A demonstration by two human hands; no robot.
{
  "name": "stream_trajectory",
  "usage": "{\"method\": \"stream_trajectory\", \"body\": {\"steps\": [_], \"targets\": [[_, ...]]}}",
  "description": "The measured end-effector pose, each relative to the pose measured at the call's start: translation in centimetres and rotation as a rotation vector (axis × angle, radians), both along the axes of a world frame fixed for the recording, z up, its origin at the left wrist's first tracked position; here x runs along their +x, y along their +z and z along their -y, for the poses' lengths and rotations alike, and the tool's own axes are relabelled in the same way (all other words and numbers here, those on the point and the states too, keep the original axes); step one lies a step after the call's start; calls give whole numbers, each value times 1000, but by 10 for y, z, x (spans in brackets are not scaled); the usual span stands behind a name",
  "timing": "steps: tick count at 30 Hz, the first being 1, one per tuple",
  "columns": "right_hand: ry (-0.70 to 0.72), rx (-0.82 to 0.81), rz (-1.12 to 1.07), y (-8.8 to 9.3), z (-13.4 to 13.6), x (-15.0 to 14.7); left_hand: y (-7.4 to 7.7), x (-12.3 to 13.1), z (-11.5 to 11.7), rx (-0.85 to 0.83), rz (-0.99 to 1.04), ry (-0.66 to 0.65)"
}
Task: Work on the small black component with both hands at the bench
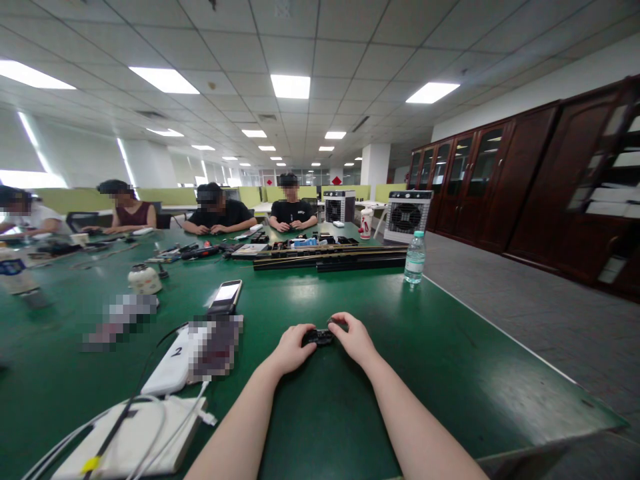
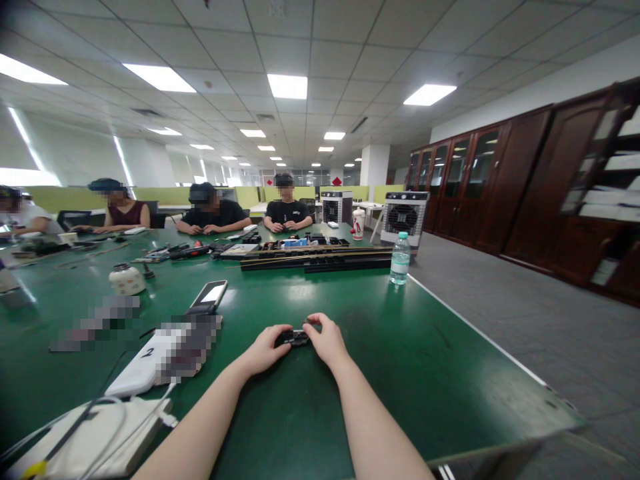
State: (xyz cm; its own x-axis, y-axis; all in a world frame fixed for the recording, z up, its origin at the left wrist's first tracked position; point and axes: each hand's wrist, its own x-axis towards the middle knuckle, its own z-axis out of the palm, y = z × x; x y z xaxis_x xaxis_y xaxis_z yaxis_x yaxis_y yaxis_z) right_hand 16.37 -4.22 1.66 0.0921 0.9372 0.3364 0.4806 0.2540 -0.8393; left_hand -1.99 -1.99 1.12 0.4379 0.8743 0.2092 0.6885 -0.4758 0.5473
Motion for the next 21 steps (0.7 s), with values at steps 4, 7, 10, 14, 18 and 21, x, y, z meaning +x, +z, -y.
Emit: {"method": "stream_trajectory", "body": {"steps": [4,7,10,14,18,21], "targets": [[-29,9,-28,-3,-4,2,1,1,0,20,-13,7],[-43,6,-56,-6,-6,4,0,2,1,49,-41,16],[-48,0,-72,-8,-8,5,1,2,1,89,-102,37],[-43,-7,-83,-10,-10,6,10,-11,-2,183,-191,210],[-38,-10,-93,-12,-11,7,23,-38,-10,282,-209,626],[-39,-12,-85,-12,-11,6,26,-57,-17,269,-212,741]]}}
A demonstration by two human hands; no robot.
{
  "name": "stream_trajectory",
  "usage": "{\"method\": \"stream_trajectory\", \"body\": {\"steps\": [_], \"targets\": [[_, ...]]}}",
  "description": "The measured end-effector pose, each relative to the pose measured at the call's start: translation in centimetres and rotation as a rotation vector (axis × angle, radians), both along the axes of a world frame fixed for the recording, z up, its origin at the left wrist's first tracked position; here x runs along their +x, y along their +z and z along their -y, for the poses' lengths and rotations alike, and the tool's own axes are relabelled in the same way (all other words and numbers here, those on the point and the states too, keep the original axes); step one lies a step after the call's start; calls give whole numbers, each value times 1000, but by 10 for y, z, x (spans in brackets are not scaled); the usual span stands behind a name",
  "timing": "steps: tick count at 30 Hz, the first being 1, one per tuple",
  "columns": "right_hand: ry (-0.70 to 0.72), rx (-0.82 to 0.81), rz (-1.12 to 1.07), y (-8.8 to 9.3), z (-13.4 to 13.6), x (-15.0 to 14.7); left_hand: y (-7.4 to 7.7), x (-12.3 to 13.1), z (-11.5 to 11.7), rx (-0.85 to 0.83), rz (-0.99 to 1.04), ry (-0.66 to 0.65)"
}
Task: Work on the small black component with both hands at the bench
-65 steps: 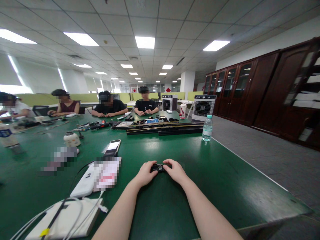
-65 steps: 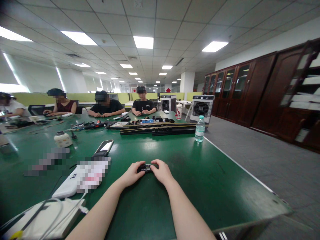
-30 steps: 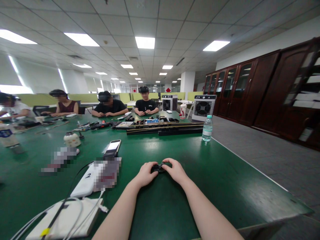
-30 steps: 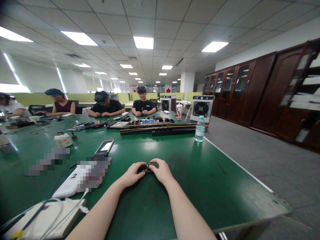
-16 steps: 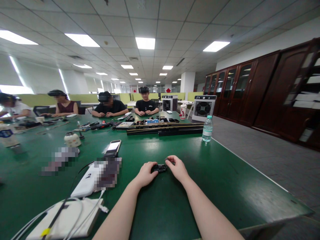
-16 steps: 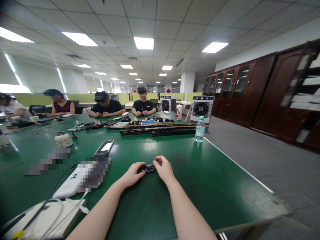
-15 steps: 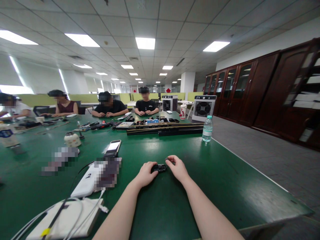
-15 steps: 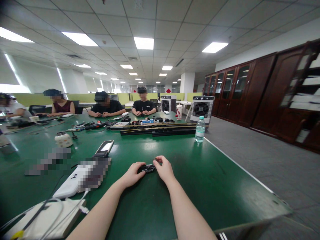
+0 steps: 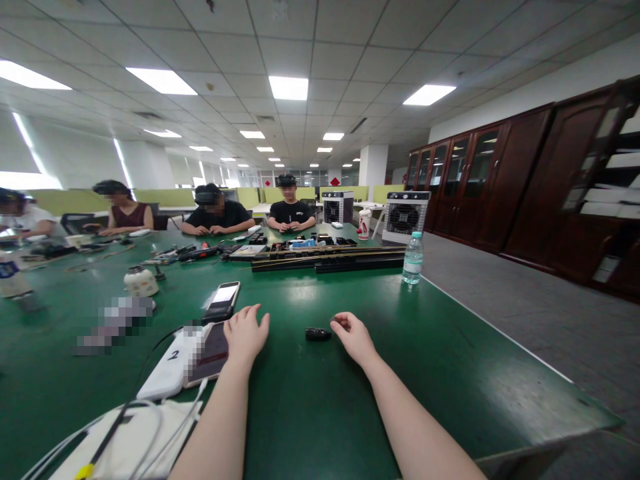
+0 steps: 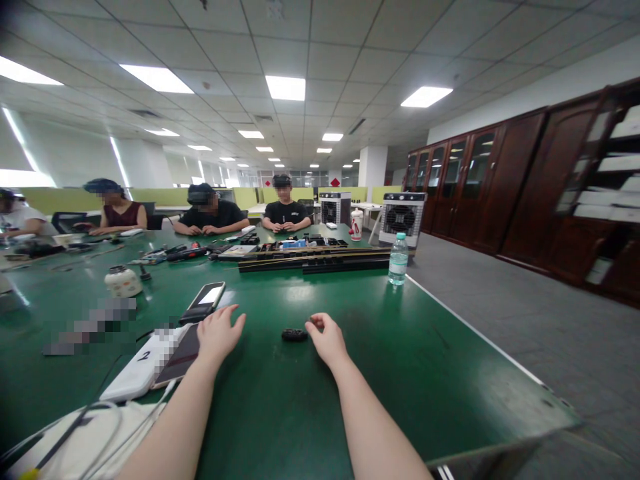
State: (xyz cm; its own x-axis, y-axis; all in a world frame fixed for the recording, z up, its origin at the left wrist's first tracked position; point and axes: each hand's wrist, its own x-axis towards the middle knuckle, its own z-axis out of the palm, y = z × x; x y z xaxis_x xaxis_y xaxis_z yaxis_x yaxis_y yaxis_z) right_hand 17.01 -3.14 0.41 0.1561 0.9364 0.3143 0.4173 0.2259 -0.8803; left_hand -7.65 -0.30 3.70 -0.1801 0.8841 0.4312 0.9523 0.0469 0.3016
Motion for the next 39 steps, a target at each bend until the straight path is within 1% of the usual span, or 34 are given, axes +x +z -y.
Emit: {"method": "stream_trajectory", "body": {"steps": [3,8,10,12,15,17,20,23,26,29,33,39], "targets": [[-5,-6,2,0,1,-1,-3,-10,-8,-35,-4,-1],[1,-15,-14,0,2,-1,-8,-17,-17,-179,83,-52],[4,-21,-13,0,2,-1,-8,-17,-18,-184,89,-74],[6,-24,-12,0,1,-1,-6,-16,-16,-152,82,-90],[9,-25,-14,1,1,-1,-4,-7,-11,-70,49,-118],[4,-24,-17,1,1,-1,-6,5,-7,-53,40,-251],[-5,-10,-26,1,1,0,-14,25,-2,-78,51,-447],[-12,5,-43,0,0,0,-26,40,0,-143,69,-559],[-41,6,-72,-1,-2,0,-36,48,0,-216,96,-599],[-78,-1,-105,-2,-3,0,-39,54,0,-234,68,-630],[-99,-7,-124,-1,-3,1,-38,61,4,-194,30,-620],[-119,-31,-112,0,-2,3,-34,60,8,-186,57,-659]]}}
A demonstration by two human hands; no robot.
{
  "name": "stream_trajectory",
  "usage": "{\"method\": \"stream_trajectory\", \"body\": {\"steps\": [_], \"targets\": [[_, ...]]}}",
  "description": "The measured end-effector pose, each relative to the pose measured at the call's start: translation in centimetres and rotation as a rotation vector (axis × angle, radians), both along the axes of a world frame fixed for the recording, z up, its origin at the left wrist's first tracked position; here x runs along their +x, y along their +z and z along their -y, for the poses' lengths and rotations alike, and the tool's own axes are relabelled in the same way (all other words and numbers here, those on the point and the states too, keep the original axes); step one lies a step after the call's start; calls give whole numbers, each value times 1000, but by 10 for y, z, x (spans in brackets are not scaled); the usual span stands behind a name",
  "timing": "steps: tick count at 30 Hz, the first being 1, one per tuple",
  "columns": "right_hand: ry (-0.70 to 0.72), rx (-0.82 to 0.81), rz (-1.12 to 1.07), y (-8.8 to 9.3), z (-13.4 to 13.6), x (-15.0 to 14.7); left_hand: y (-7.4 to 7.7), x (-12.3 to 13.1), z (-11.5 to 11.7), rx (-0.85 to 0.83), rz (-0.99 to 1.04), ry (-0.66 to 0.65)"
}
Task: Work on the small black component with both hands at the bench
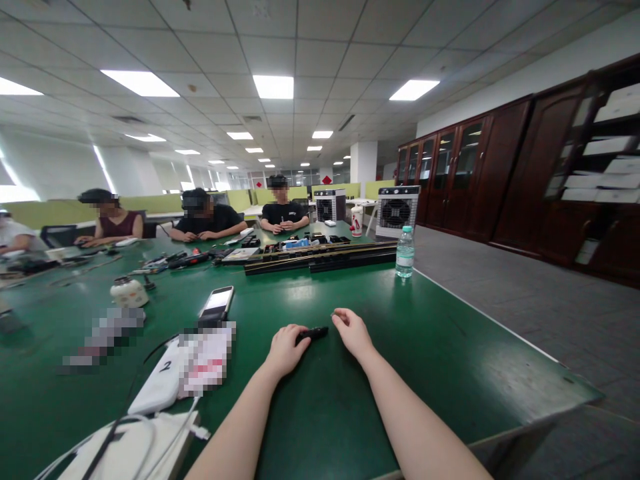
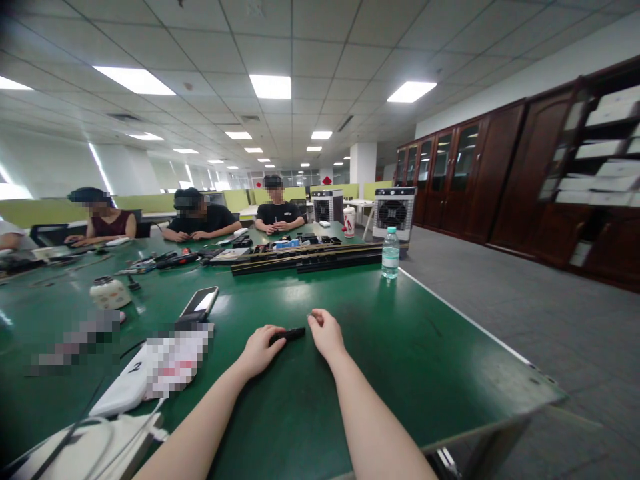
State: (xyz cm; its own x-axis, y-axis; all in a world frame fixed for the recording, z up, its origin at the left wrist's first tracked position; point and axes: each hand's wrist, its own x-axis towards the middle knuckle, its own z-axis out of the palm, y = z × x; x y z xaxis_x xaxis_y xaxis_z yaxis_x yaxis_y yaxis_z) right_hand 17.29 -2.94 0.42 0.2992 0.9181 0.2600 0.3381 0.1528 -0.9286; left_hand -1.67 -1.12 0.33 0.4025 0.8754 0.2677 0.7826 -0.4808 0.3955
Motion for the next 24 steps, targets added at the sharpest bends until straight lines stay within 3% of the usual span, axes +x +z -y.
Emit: {"method": "stream_trajectory", "body": {"steps": [9,15,24], "targets": [[-23,-24,-97,0,-3,2,3,4,4,4,65,-27],[-55,-55,-339,4,-3,1,3,-3,2,-62,218,-188],[-123,-131,-585,18,5,-1,5,-10,1,-159,328,-203]]}}
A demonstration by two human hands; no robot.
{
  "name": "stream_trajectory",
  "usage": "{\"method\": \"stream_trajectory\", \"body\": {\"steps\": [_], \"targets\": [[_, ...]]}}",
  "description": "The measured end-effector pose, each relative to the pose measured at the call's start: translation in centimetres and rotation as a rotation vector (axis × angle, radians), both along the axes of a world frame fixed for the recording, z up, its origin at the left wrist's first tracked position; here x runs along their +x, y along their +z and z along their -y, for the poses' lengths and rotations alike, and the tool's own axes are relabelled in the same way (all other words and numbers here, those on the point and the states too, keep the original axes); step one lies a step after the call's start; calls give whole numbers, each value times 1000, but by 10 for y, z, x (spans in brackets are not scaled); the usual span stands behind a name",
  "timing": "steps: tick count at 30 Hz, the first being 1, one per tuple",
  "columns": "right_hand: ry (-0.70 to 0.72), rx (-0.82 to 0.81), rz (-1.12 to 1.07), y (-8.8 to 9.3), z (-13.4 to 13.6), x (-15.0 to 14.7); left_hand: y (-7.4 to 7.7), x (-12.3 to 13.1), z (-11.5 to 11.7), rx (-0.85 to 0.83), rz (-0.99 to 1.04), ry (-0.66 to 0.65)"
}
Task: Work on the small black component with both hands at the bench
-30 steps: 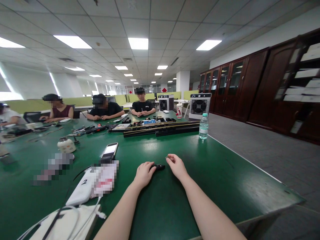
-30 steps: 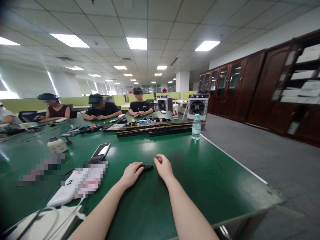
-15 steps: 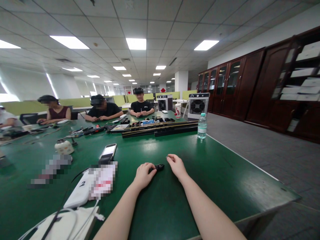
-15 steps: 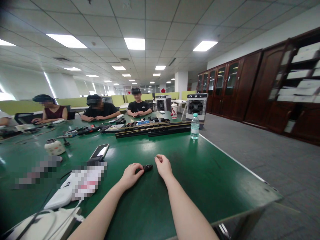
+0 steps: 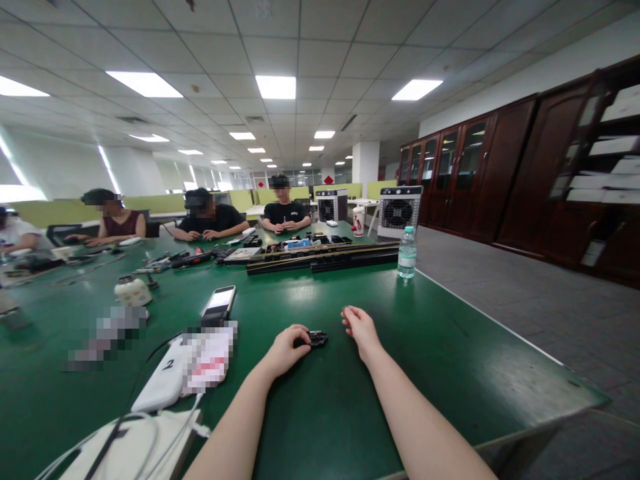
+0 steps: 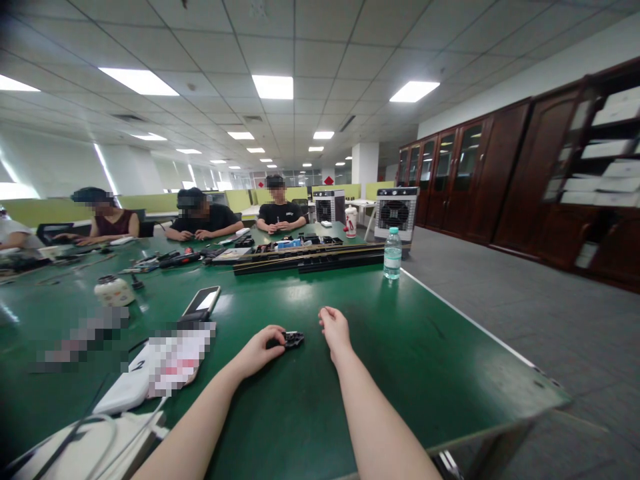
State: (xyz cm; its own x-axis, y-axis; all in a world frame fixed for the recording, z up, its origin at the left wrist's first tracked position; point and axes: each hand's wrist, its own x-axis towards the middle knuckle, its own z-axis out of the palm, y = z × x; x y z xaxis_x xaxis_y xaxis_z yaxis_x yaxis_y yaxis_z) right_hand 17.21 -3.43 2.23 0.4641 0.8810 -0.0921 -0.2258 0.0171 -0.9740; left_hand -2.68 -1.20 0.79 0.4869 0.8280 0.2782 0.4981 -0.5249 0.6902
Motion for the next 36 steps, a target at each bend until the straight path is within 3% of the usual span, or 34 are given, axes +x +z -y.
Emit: {"method": "stream_trajectory", "body": {"steps": [8,15,24,30,36], "targets": [[-12,-24,-21,-3,-2,3,5,-1,4,-32,-8,-5],[-9,2,93,-9,-5,4,1,-2,2,-149,37,33],[39,-4,138,-9,-4,3,4,-2,3,-26,-26,-16],[147,240,447,-7,0,-5,0,-3,0,-64,-36,39],[323,335,853,1,14,-15,-4,-3,-2,-56,-31,43]]}}
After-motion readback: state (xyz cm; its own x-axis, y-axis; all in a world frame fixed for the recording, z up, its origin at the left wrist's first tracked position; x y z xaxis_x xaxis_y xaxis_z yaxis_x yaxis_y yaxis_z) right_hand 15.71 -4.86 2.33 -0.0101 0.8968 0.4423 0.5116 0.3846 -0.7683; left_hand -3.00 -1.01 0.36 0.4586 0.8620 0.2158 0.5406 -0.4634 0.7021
